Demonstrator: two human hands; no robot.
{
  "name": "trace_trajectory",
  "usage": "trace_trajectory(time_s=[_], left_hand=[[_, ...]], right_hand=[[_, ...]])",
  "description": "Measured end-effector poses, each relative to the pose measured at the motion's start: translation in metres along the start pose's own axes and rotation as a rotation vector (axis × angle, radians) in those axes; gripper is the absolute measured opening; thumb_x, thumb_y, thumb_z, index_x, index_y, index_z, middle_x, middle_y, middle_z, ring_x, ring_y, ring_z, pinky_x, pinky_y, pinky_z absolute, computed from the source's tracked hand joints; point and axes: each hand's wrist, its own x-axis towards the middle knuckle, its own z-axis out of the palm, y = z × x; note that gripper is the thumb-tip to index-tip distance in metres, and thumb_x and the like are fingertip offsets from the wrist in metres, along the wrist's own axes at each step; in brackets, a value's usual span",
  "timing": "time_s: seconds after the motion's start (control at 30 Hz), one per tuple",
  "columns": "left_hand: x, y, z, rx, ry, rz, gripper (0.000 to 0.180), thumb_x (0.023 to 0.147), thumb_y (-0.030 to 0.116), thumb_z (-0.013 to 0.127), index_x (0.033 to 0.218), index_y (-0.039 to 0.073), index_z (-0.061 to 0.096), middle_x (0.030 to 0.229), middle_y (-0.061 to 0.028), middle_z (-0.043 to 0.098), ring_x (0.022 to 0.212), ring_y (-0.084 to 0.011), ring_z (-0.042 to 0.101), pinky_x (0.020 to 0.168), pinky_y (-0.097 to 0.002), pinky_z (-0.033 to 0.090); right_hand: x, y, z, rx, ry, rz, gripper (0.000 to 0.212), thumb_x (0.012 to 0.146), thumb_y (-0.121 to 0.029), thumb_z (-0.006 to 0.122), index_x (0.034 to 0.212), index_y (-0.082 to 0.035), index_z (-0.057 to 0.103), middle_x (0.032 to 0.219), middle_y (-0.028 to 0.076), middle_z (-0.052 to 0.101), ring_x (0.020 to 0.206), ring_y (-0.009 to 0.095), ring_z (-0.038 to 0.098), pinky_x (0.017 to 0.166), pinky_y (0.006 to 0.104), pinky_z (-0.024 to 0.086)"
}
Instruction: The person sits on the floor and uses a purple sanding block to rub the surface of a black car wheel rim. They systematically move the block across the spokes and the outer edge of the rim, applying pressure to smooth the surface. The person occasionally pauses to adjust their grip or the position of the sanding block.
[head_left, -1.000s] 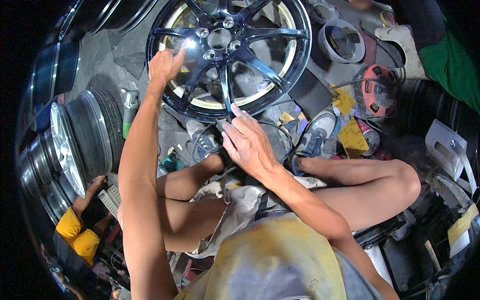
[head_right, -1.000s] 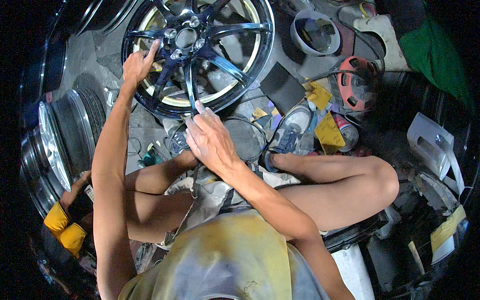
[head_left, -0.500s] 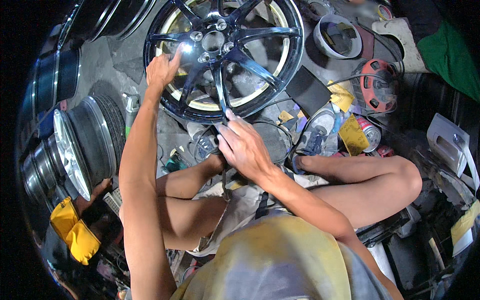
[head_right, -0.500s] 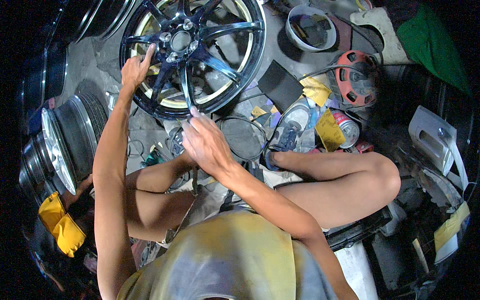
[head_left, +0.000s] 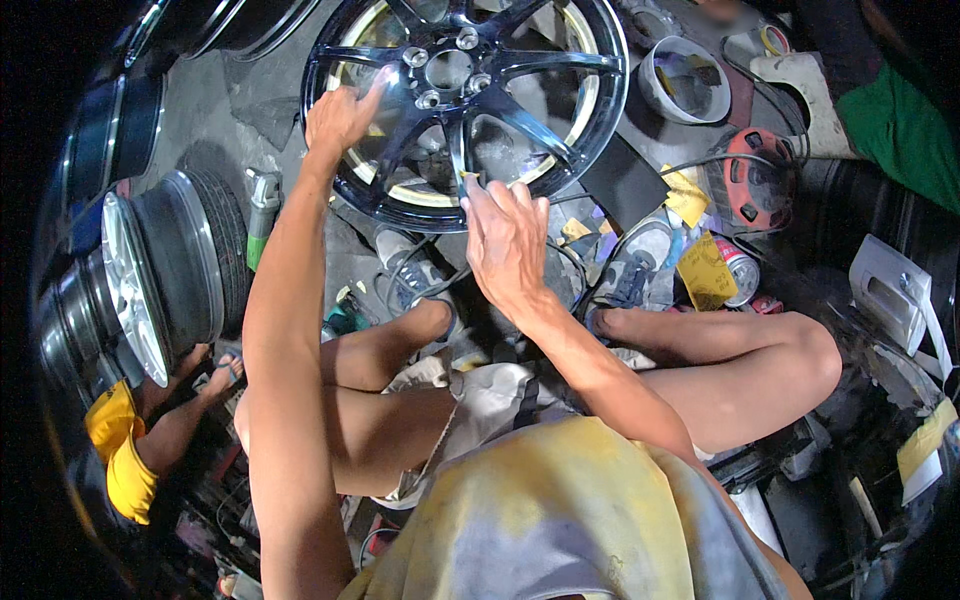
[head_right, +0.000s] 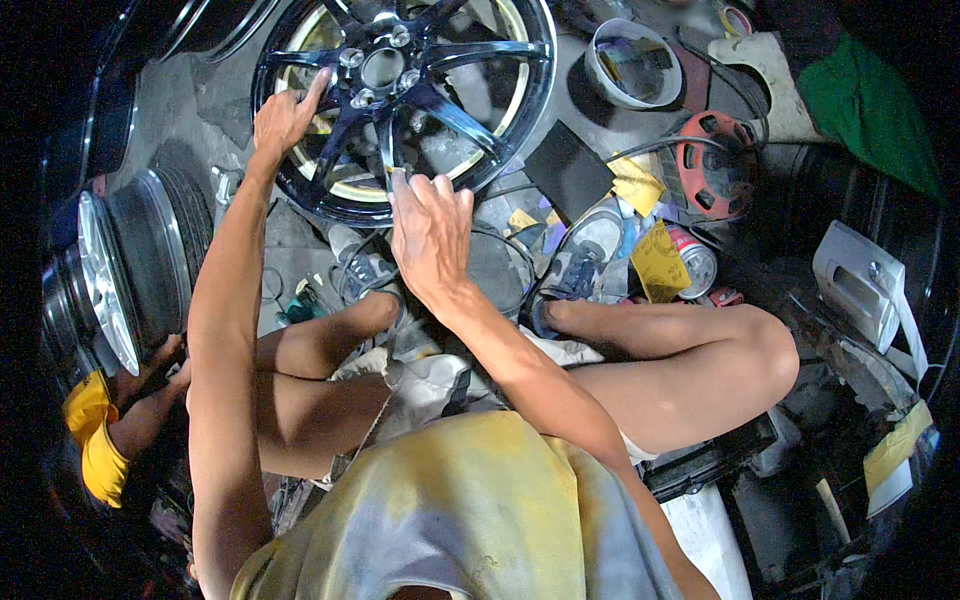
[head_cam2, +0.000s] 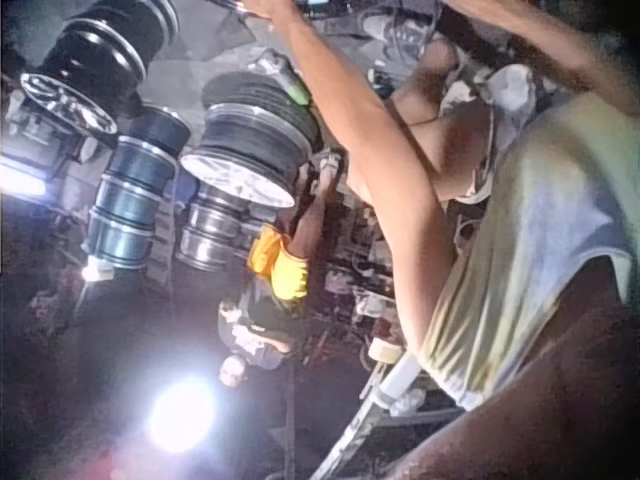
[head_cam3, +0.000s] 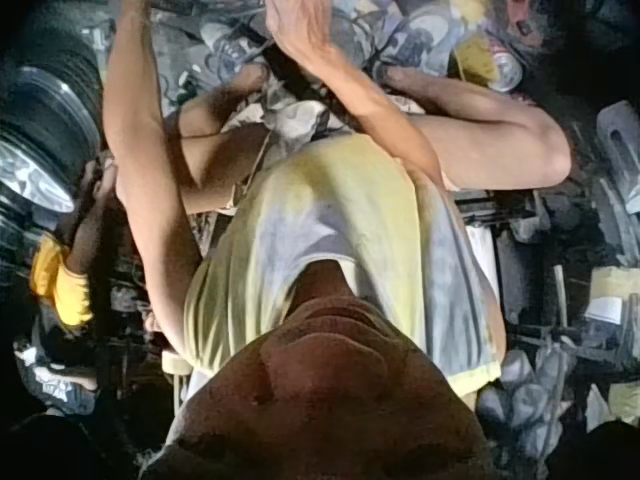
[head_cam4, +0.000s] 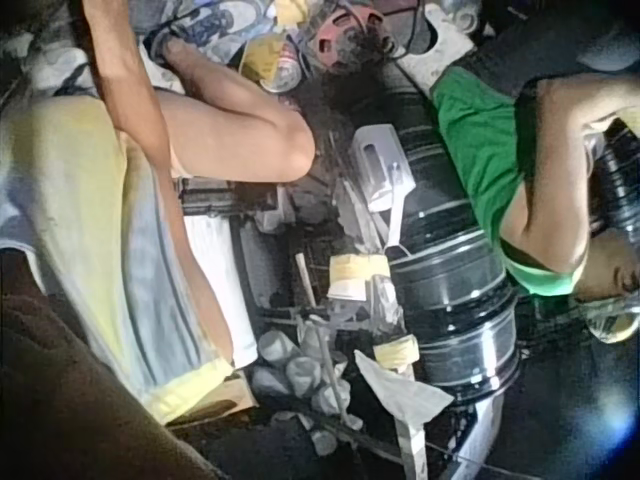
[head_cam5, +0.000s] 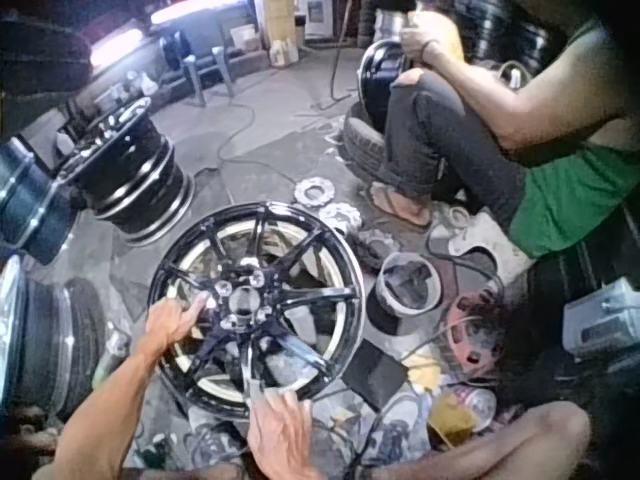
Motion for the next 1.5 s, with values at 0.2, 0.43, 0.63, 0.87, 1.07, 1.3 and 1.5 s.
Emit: trace_trajectory(time_s=[0.2,0.43,0.63,0.87,1.07,1.3,1.5], left_hand=[[0.003,-0.007,0.005,-0.006,0.084,0.002,0.101,0.086,0.087,0.033,0.092,-0.004,0.076,0.097,-0.0336,0.069,0.100,-0.0460,0.068,0.092,-0.0503,0.051],[0.002,-0.008,0.010,-0.024,0.078,-0.011,0.103,0.084,0.088,0.035,0.091,-0.006,0.076,0.097,-0.0321,0.070,0.099,-0.0450,0.069,0.093,-0.0491,0.051],[0.000,-0.008,0.009,-0.025,0.083,0.014,0.103,0.085,0.088,0.035,0.091,-0.007,0.076,0.096,-0.0321,0.071,0.100,-0.0450,0.069,0.092,-0.0479,0.052],[-0.001,-0.007,0.006,-0.015,0.098,0.014,0.102,0.085,0.088,0.034,0.091,-0.005,0.076,0.097,-0.0319,0.071,0.098,-0.0450,0.069,0.092,-0.0487,0.052],[0.003,-0.004,-0.001,-0.025,0.109,0.032,0.102,0.085,0.087,0.034,0.090,-0.005,0.076,0.096,-0.0311,0.071,0.098,-0.0446,0.069,0.091,-0.0488,0.052],[0.000,-0.006,0.003,-0.028,0.115,0.051,0.102,0.085,0.088,0.034,0.090,-0.005,0.077,0.095,-0.0316,0.071,0.097,-0.0448,0.069,0.090,-0.0495,0.053],[-0.002,-0.006,0.003,-0.029,0.103,0.032,0.099,0.086,0.086,0.036,0.086,-0.005,0.076,0.093,-0.0320,0.071,0.094,-0.0445,0.070,0.088,-0.0493,0.053]], right_hand=[[-0.004,-0.005,-0.001,-0.035,-0.020,-0.030,0.028,0.092,-0.012,0.064,0.117,-0.002,0.069,0.085,0.009,0.056,0.084,0.028,0.053,0.071,0.0419,0.034],[-0.014,-0.005,0.001,-0.050,-0.015,0.012,0.025,0.093,-0.011,0.061,0.113,-0.001,0.069,0.085,0.011,0.058,0.084,0.029,0.054,0.072,0.0428,0.034],[-0.020,-0.006,0.000,-0.030,-0.074,0.000,0.023,0.091,-0.012,0.063,0.110,-0.001,0.069,0.085,0.011,0.058,0.084,0.030,0.055,0.072,0.0442,0.035],[-0.010,-0.004,0.000,-0.070,-0.028,-0.058,0.025,0.089,-0.009,0.063,0.112,0.001,0.067,0.083,0.010,0.056,0.083,0.029,0.054,0.072,0.0433,0.035],[0.015,0.001,0.009,-0.117,0.053,-0.101,0.026,0.089,-0.008,0.063,0.113,0.002,0.067,0.084,0.010,0.056,0.083,0.028,0.055,0.072,0.0431,0.034],[0.013,0.002,0.006,-0.091,0.001,-0.091,0.023,0.091,-0.009,0.063,0.111,-0.001,0.069,0.083,0.013,0.057,0.082,0.032,0.056,0.070,0.0452,0.036],[-0.002,-0.003,0.003,-0.035,-0.035,-0.045,0.020,0.093,-0.011,0.061,0.107,-0.001,0.070,0.083,0.016,0.059,0.081,0.036,0.056,0.070,0.0468,0.035]])
